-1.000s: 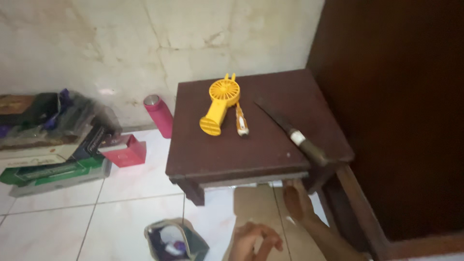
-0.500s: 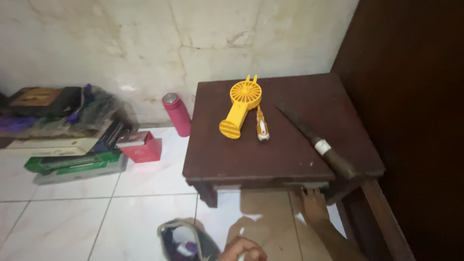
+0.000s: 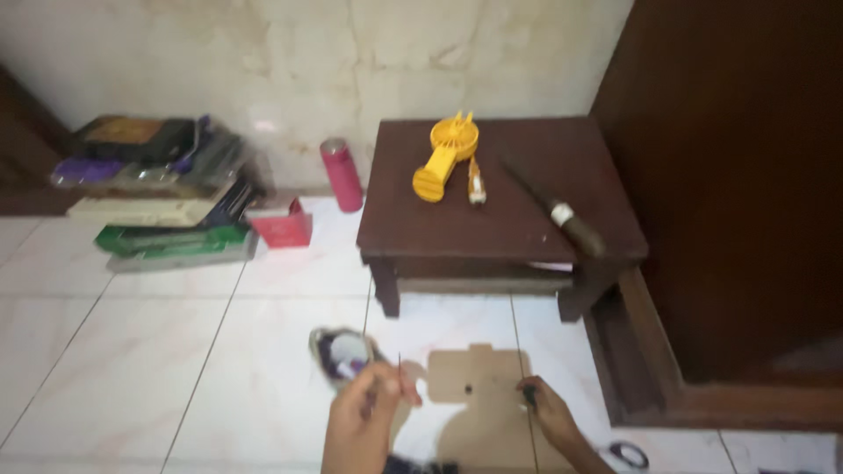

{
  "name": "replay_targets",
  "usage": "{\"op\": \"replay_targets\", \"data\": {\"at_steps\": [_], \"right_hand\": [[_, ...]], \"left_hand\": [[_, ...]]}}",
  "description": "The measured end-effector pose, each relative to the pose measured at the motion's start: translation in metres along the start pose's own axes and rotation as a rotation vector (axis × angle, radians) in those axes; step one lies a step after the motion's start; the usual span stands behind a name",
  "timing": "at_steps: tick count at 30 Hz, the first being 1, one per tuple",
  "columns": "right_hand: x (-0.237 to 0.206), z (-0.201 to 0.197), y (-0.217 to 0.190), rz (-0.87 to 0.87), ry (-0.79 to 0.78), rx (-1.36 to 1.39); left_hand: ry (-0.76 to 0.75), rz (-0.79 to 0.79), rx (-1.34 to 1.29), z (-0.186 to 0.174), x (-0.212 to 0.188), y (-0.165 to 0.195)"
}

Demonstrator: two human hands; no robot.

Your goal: The person sits on the floor with a red plaid shirt on their lap. They take thread from a spool, thread a needle by hand, then push the needle through the shirt near a button and pull the thread through repeatedly to sew the button onto the fabric.

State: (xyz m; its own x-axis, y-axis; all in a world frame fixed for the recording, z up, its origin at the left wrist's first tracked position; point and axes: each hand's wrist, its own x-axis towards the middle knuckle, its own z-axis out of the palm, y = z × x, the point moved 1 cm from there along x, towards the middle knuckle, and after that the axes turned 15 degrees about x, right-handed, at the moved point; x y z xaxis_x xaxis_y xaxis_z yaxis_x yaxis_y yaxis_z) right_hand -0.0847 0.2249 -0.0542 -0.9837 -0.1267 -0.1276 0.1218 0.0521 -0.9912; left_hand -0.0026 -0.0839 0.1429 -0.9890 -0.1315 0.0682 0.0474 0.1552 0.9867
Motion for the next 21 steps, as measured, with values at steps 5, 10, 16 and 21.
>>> {"op": "replay_targets", "data": {"at_steps": [5, 10, 16, 21], "right_hand": [[-0.021, 0.006, -0.023, 0.092, -0.053, -0.255], [-0.028, 0.02, -0.043, -0.037, -0.069, -0.442], [-0.036, 0.031, -0.044, -0.023, 0.037, -0.615], [-0.039, 0.033, -0.043, -0.068, 0.048, -0.798]], "left_hand": [[0.042, 0.066, 0.013, -0.002, -0.018, 0.053], [0.051, 0.0, -0.028, 0.0, -0.02, 0.079], [0.026, 0.077, 0.054, 0.0, -0.014, 0.106], [0.009, 0.092, -0.019, 0.005, -0.009, 0.122]]}}
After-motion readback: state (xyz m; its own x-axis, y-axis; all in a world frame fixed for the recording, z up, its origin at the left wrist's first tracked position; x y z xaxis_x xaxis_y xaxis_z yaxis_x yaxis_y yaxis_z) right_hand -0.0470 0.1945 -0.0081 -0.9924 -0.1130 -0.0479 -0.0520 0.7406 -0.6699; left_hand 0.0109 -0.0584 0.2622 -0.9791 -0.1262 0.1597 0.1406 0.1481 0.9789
